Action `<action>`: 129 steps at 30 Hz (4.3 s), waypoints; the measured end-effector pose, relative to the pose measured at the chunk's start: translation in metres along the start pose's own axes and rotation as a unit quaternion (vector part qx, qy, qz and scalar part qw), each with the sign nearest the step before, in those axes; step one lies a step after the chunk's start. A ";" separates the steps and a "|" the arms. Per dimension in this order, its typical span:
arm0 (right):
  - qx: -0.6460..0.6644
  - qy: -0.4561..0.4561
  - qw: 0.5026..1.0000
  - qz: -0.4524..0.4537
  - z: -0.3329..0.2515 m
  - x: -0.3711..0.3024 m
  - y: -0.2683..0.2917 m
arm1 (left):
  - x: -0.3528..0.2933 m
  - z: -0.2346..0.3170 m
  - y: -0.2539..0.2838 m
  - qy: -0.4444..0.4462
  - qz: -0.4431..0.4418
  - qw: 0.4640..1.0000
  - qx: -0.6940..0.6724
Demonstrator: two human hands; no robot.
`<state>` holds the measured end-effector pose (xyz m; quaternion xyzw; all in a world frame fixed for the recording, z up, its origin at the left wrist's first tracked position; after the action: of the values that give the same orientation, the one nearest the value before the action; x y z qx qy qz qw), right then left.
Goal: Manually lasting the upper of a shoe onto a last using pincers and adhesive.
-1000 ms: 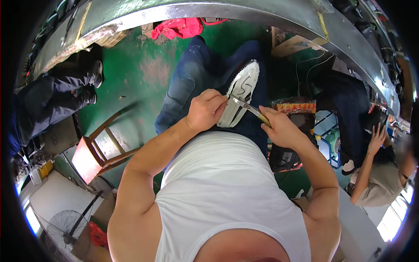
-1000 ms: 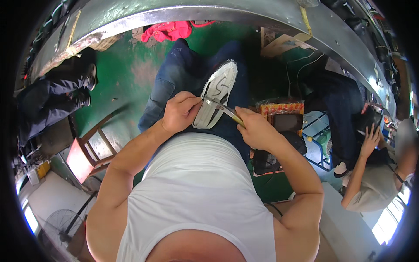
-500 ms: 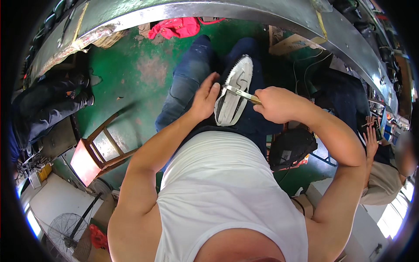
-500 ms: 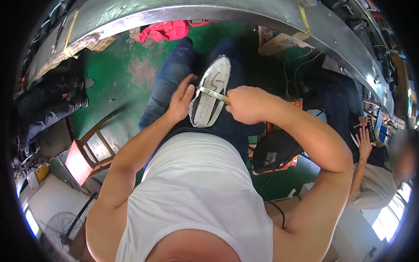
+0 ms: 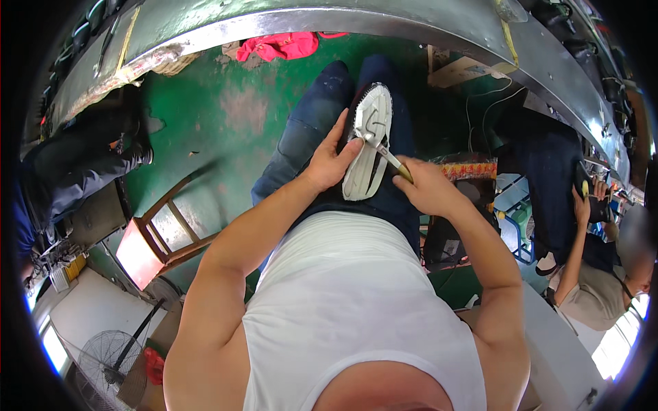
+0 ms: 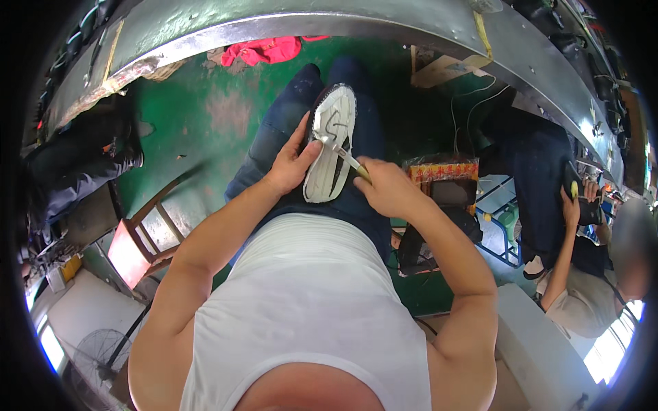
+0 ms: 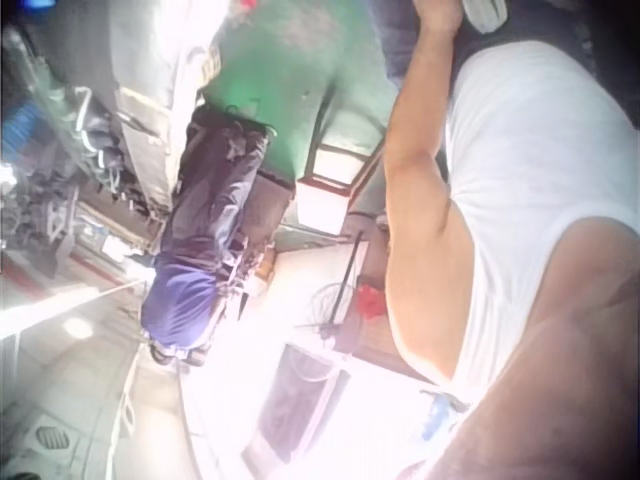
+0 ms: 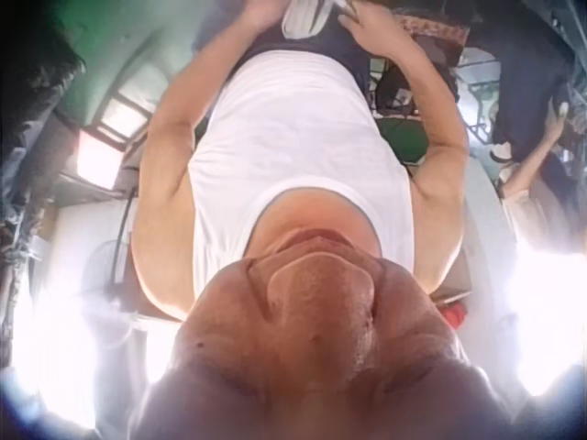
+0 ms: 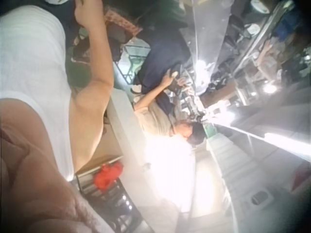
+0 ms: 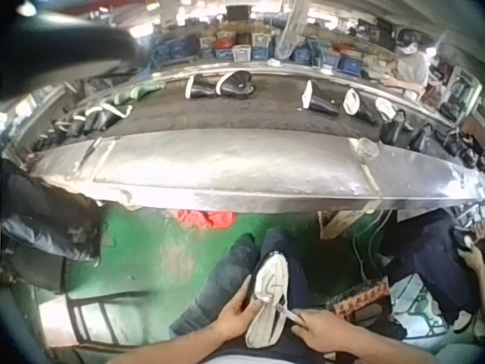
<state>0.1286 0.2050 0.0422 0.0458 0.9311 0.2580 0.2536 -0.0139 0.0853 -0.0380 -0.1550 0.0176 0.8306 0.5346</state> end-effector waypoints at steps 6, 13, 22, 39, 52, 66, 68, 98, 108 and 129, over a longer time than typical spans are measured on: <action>-0.095 0.005 0.995 -0.006 -0.008 0.022 0.034 | -0.003 0.006 -0.007 -0.003 0.052 0.992 0.113; 0.182 -0.068 0.981 0.027 0.031 0.020 -0.027 | -0.004 0.033 -0.009 -0.142 0.044 0.941 0.304; 0.406 -0.124 0.887 -0.180 0.032 0.009 0.025 | 0.000 0.046 -0.016 -0.042 0.010 0.898 0.438; 0.094 -0.046 0.993 -0.046 0.023 0.044 0.033 | -0.004 0.042 -0.020 -0.027 -0.018 0.884 0.467; -0.140 0.049 0.988 0.033 0.016 0.010 -0.011 | -0.007 0.019 -0.011 0.072 -0.030 0.946 0.315; -0.045 0.023 0.999 0.004 0.026 -0.013 -0.024 | -0.006 0.023 -0.001 -0.026 -0.101 0.964 0.245; 0.130 0.001 0.991 0.034 0.049 -0.017 -0.030 | 0.034 0.018 0.012 0.052 0.005 0.995 0.083; -0.019 -0.006 1.000 -0.010 0.025 -0.030 0.002 | -0.031 -0.022 0.015 0.137 -0.065 0.972 0.180; -0.370 0.065 0.927 -0.017 -0.013 -0.014 0.000 | -0.030 -0.025 0.004 0.077 -0.095 0.988 0.099; -0.303 0.067 0.938 -0.157 -0.011 0.018 -0.003 | -0.037 -0.027 -0.005 0.088 -0.051 0.970 -0.221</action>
<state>0.1079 0.2017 0.0407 -0.1973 0.8191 0.4872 0.2299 0.0110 0.0499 -0.0524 -0.3421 -0.1273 0.7690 0.5248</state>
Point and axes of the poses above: each hand's wrist, its own x-axis towards the middle knuckle, its own y-axis out of the back of the hand, z = x × y, the point moved 6 cm from there along x, towards the middle knuckle, and after that the axes turned 5 degrees about -z, right-handed, at the moved point
